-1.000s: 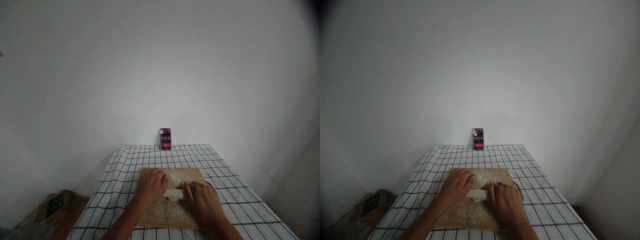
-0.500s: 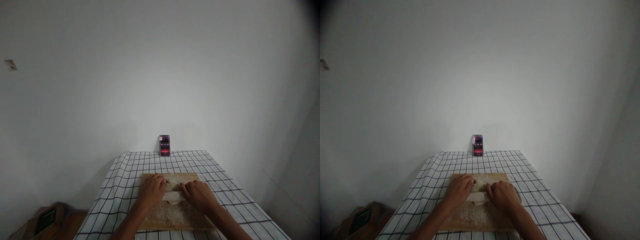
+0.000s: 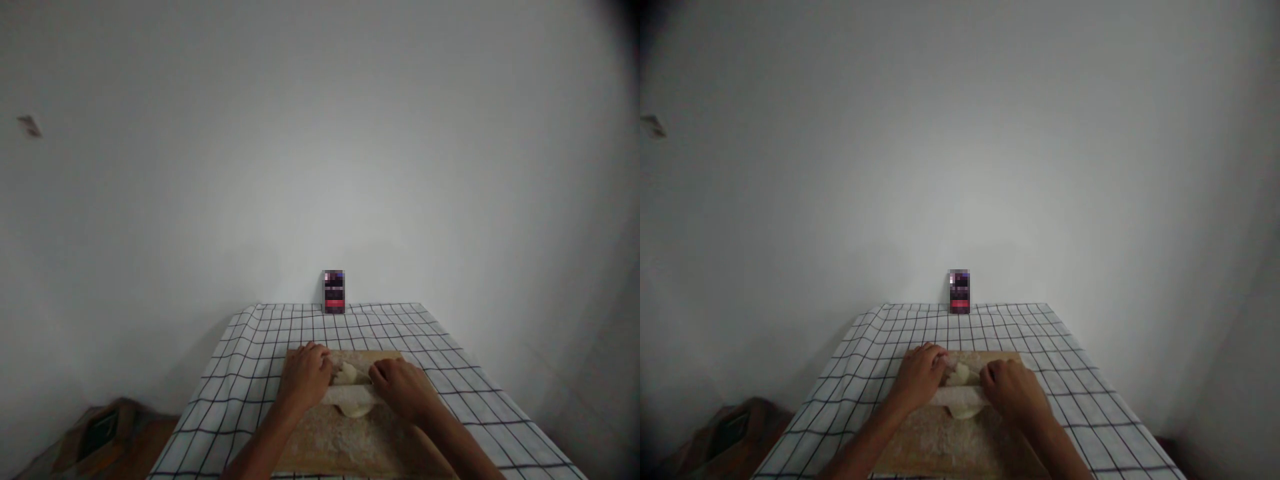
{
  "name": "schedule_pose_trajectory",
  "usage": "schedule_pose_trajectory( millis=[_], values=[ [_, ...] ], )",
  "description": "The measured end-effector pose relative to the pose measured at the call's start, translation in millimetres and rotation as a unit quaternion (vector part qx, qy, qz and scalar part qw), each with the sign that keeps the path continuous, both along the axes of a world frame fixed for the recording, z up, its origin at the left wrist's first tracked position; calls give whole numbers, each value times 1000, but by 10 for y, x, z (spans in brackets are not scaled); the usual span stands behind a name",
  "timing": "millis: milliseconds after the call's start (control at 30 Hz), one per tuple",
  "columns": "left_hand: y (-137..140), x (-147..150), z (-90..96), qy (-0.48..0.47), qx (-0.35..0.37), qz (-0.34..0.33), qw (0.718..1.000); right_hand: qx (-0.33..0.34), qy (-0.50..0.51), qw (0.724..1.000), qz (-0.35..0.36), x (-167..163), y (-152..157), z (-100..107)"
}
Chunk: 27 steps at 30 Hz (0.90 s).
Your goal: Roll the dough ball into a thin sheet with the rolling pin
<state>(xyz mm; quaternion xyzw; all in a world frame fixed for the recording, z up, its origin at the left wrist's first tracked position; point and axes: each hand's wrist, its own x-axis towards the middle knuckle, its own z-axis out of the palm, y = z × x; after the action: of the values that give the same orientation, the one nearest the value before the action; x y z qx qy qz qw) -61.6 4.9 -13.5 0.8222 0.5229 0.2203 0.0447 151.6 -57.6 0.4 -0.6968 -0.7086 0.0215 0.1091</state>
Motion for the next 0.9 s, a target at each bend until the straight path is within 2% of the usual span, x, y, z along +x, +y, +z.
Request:
schedule_pose_trajectory(
  millis=[100,200,333,467,600,700,767,900],
  values=[
    [-28,-19,-49,-3,13,6,1000,28,4,999,-43,-53,-141,-77],
    [-65,-39,-93,-12,27,-10,1000,40,-4,998,-48,-113,-284,-126],
    [-94,-60,-139,-17,35,-27,999,24,-17,998,-49,-166,-404,-135],
    [-73,-52,-123,-7,23,-39,999,2,-35,999,-34,-129,-319,-69],
    [-28,-27,-73,9,14,-39,999,-52,-29,998,26,3,-53,1],
    [-11,-13,-55,20,16,-30,999,-60,-30,995,68,78,89,16],
    [-16,-12,-59,18,17,-27,999,-53,-27,996,60,83,94,3],
    [-52,-24,-91,-1,22,-36,999,-13,-26,999,-14,1,-94,-82]
  ],
)
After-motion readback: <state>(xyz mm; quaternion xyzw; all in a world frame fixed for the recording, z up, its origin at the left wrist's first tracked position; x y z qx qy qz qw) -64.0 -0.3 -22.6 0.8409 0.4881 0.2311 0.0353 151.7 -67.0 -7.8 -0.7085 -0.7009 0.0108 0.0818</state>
